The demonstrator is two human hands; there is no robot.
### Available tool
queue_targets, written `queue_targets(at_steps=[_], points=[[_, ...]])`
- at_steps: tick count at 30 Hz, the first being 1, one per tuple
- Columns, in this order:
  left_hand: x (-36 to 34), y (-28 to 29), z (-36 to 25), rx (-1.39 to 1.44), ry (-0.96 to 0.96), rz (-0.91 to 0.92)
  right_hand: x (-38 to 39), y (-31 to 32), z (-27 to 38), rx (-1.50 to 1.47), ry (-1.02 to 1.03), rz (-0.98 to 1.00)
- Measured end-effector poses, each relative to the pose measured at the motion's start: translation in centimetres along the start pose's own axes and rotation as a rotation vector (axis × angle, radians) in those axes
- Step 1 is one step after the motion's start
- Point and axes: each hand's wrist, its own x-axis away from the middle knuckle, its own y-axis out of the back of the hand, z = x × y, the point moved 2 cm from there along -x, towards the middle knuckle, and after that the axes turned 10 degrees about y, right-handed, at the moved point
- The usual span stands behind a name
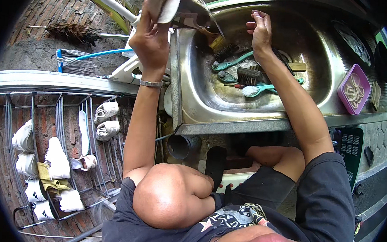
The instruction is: Cleaning a shoe in a sink with a brush and then applying glue to repair the sole.
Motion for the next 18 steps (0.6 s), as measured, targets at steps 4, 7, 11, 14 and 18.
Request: queue_targets(at_steps=[4,7,11,14,18], points=[[-0.3,0.0,2.6,0.369,0.472,-0.149,-0.1,0.2,-0.1,0.033,-0.051,0.006],[0.1,-0.8,4.3,0.665,0.794,-0.196,-0.1,0.3,-0.1,0.032,-0.071,-0.005],[0.5,-1.7,5.2,0.793,0.907,-0.222,-0.1,0.3,-0.2,0.017,-0.095,-0.036],[0.3,-1.7,5.2,0.8,0.897,-0.264,-0.1,0.4,-0.4,-0.008,-0.129,-0.043],[-0.2,-1.1,5.2,0.783,0.862,-0.329,-0.1,0.3,-0.4,-0.004,-0.121,-0.008]])
